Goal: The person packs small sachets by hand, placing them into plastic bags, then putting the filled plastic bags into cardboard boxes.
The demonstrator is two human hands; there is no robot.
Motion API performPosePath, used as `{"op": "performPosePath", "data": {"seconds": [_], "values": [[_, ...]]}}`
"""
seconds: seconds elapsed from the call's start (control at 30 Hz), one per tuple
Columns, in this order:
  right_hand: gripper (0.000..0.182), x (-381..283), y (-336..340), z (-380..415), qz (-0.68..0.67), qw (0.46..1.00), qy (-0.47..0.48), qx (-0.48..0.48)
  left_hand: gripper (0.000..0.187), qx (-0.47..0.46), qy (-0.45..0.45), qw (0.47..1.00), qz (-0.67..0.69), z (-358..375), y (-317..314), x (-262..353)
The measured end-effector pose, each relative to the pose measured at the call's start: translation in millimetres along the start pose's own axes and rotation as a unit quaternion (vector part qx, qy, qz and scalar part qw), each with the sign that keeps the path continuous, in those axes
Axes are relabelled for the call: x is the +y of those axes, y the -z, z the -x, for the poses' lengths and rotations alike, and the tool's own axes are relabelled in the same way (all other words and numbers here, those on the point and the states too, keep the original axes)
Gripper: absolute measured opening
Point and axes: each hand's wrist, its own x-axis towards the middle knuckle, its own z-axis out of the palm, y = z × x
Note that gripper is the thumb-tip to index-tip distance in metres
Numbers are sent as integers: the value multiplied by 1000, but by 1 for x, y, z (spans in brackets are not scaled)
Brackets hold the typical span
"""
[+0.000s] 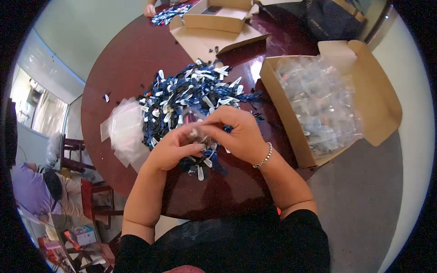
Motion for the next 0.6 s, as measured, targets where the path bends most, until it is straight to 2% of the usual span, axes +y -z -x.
{"op": "performPosePath", "data": {"seconds": [0.03,0.07,0.17,0.2,0.23,0.3,0.53,0.6], "values": [[5,-5,7,-2,10,999,-17,46,49,4,-11,1000,13,-2,1,-1],[5,-10,14,-3,20,995,-33,92,51,52,6,999,6,-2,1,-1],[3,-16,41,-10,50,962,-88,254,45,75,-10,996,-37,-1,3,1],[5,-19,52,-12,14,950,-106,292,44,76,-9,996,-41,0,3,3],[5,-20,63,-12,22,950,-104,293,42,78,-6,996,-44,1,3,4],[8,-22,85,-11,154,917,-49,365,39,67,-17,997,-37,1,3,4],[17,-5,140,22,346,860,-87,364,34,59,-56,995,-53,5,0,5],[21,3,147,33,393,844,-189,312,36,52,-33,997,-47,5,1,9]]}}
